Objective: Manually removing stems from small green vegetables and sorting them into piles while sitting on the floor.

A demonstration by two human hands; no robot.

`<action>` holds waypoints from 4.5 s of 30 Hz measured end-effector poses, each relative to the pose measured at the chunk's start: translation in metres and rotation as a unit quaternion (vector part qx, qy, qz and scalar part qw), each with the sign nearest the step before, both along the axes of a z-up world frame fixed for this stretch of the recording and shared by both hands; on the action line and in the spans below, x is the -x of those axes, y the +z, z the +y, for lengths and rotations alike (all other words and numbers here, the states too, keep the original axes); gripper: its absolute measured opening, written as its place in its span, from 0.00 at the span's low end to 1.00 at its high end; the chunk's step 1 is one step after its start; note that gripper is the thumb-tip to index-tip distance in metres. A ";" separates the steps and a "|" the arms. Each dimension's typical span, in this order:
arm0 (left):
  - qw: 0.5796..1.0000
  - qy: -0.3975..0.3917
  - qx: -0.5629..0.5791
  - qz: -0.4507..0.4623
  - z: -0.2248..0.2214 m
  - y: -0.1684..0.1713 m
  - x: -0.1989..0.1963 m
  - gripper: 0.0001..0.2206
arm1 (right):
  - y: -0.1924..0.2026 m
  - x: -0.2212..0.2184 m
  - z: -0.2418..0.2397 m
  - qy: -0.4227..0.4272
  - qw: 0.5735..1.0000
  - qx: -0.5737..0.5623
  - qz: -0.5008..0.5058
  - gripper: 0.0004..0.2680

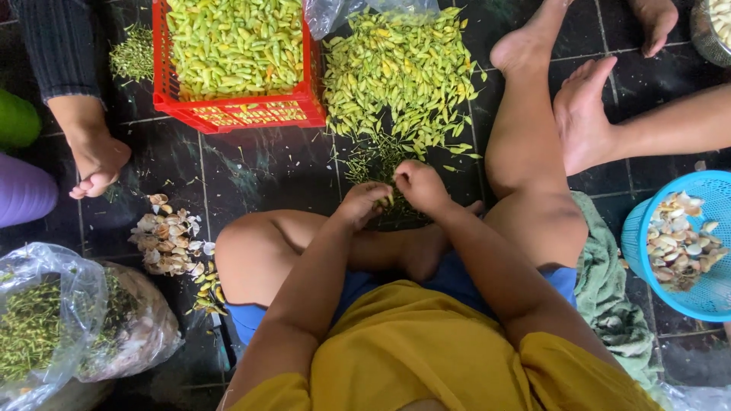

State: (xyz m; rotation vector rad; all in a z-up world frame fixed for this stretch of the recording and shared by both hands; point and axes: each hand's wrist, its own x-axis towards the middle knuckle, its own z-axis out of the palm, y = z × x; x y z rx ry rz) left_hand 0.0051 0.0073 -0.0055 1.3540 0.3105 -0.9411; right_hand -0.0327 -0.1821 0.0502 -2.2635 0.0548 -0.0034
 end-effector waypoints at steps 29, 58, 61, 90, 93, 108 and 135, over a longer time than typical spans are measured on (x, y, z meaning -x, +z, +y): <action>0.986 0.058 0.118 0.105 0.003 0.016 -0.016 0.12 | -0.146 -0.025 -0.103 -0.118 0.884 0.416 0.177 0.09; 0.985 0.136 0.104 0.029 -0.006 0.024 -0.012 0.12 | -0.104 -0.050 -0.059 -0.213 0.951 0.116 0.194 0.10; 0.996 0.073 0.042 -0.042 -0.006 0.005 -0.010 0.19 | -0.060 -0.041 -0.037 -0.216 0.953 0.094 0.191 0.10; 0.995 0.097 0.001 -0.035 -0.008 -0.004 -0.010 0.19 | -0.035 -0.030 -0.022 -0.064 0.996 0.055 0.032 0.05; 0.993 0.035 -0.047 -0.100 -0.006 -0.007 -0.008 0.25 | -0.017 -0.014 0.007 -0.104 0.987 -0.098 0.079 0.05; 0.990 -0.024 -0.060 -0.124 -0.008 -0.001 -0.002 0.21 | -0.068 -0.035 -0.045 -0.044 0.997 0.027 0.065 0.07; 0.930 -0.107 -0.224 -0.270 -0.004 -0.036 -0.007 0.15 | -0.020 -0.002 0.013 -0.033 0.997 -0.062 0.037 0.06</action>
